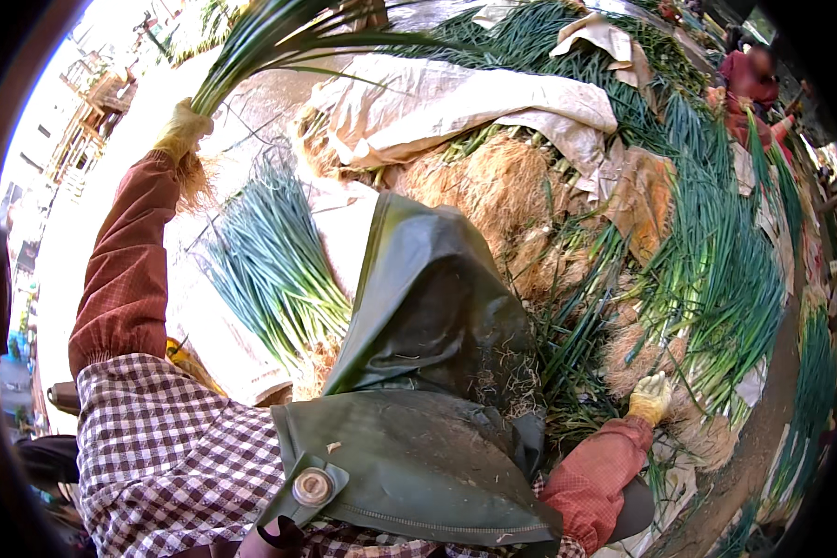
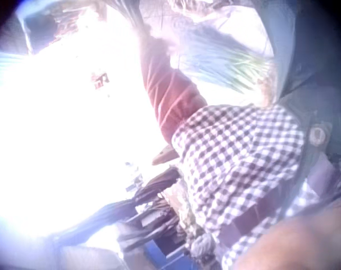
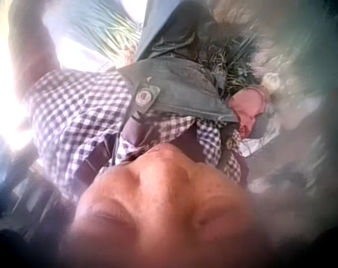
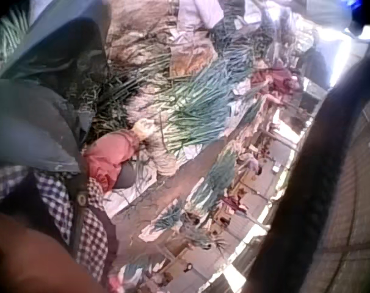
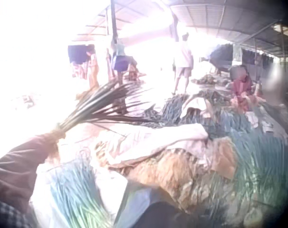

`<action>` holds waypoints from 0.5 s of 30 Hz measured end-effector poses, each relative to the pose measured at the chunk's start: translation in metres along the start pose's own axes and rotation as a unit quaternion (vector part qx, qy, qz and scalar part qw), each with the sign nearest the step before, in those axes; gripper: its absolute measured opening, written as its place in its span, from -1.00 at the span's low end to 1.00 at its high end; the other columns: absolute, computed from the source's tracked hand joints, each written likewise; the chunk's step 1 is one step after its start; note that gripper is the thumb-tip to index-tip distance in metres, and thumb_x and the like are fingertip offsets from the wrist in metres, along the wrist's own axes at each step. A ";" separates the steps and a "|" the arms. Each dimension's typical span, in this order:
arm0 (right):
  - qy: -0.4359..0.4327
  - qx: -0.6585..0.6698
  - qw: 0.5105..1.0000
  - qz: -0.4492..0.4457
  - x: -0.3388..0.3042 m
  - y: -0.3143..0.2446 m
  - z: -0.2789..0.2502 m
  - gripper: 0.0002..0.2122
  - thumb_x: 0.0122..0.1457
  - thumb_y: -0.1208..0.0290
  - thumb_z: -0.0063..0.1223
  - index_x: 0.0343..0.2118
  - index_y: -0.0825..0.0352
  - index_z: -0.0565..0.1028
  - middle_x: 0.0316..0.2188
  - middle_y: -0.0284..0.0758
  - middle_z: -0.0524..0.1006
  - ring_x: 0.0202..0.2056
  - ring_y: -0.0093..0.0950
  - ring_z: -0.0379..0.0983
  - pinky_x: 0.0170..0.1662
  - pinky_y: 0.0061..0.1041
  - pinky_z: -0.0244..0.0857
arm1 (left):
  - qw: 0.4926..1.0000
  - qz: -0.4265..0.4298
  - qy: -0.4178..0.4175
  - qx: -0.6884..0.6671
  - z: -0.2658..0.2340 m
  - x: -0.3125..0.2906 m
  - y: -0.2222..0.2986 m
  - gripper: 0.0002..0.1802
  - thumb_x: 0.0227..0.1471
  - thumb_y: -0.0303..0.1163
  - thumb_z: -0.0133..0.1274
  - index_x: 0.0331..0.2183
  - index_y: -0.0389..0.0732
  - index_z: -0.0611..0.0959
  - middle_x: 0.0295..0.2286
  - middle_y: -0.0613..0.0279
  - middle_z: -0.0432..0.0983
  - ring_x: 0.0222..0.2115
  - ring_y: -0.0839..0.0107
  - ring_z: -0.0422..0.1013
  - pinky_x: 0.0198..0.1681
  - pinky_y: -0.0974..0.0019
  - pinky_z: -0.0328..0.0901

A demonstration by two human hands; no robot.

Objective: The person picks up a bunch of scallions by hand, removes wilted or dirty outer layers, and then places the cleaned bunch onto a growing stack.

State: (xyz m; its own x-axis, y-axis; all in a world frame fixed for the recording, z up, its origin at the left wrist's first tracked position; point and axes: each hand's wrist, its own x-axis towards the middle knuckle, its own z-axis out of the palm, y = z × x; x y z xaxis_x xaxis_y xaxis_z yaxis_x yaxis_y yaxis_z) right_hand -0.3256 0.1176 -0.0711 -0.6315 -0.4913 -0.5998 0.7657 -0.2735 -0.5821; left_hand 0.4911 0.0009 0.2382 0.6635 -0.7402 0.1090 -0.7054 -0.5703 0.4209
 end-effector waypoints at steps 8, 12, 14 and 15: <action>0.024 -0.191 0.980 0.049 -0.021 0.031 0.010 -0.81 0.04 0.31 -0.09 -0.27 0.19 0.41 -0.22 -0.48 0.44 -0.23 -0.57 0.34 -0.25 -0.50 0.31 | 0.952 -0.305 0.006 0.016 0.095 -0.079 -0.257 -0.50 -0.42 -0.30 0.08 -0.33 -0.39 0.51 -0.42 -0.05 0.48 -0.35 0.19 0.43 -0.26 0.36 0.28; 0.036 -0.267 0.962 0.054 -0.041 0.053 0.007 -0.78 0.07 0.29 -0.12 -0.20 0.16 0.38 -0.17 -0.47 0.40 -0.23 -0.57 0.33 -0.25 -0.51 0.29 | 0.911 -0.397 -0.111 0.011 0.216 -0.198 -0.291 -0.61 -0.38 -0.32 0.07 -0.43 -0.41 0.55 -0.44 -0.09 0.48 -0.36 0.17 0.43 -0.29 0.34 0.30; 0.035 -0.323 0.944 0.052 -0.048 0.057 0.000 -0.73 0.09 0.26 -0.15 -0.13 0.16 0.34 -0.13 -0.45 0.37 -0.21 -0.56 0.31 -0.21 -0.49 0.27 | 0.864 -0.377 -0.319 0.095 0.254 -0.238 -0.258 -0.49 -0.38 -0.28 0.11 -0.35 -0.46 0.48 -0.23 -0.13 0.37 -0.13 0.21 0.30 -0.10 0.37 0.20; 0.014 -0.364 0.930 0.058 -0.053 0.065 0.000 -0.66 0.11 0.22 -0.21 -0.04 0.15 0.27 -0.08 -0.43 0.33 -0.21 -0.53 0.31 -0.14 -0.46 0.22 | 0.856 -0.427 -0.282 0.077 0.276 -0.253 -0.270 -0.47 -0.38 -0.27 0.12 -0.32 -0.45 0.47 -0.18 -0.11 0.34 -0.11 0.21 0.28 -0.07 0.39 0.16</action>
State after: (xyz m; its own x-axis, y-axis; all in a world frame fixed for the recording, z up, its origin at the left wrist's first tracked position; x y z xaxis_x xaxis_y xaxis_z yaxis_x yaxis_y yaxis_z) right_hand -0.2425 0.1260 -0.0772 -0.5599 -0.4582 -0.6904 0.5506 0.4169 -0.7232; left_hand 0.4450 0.2439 -0.1519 0.7577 -0.0595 -0.6499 -0.0765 -0.9971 0.0022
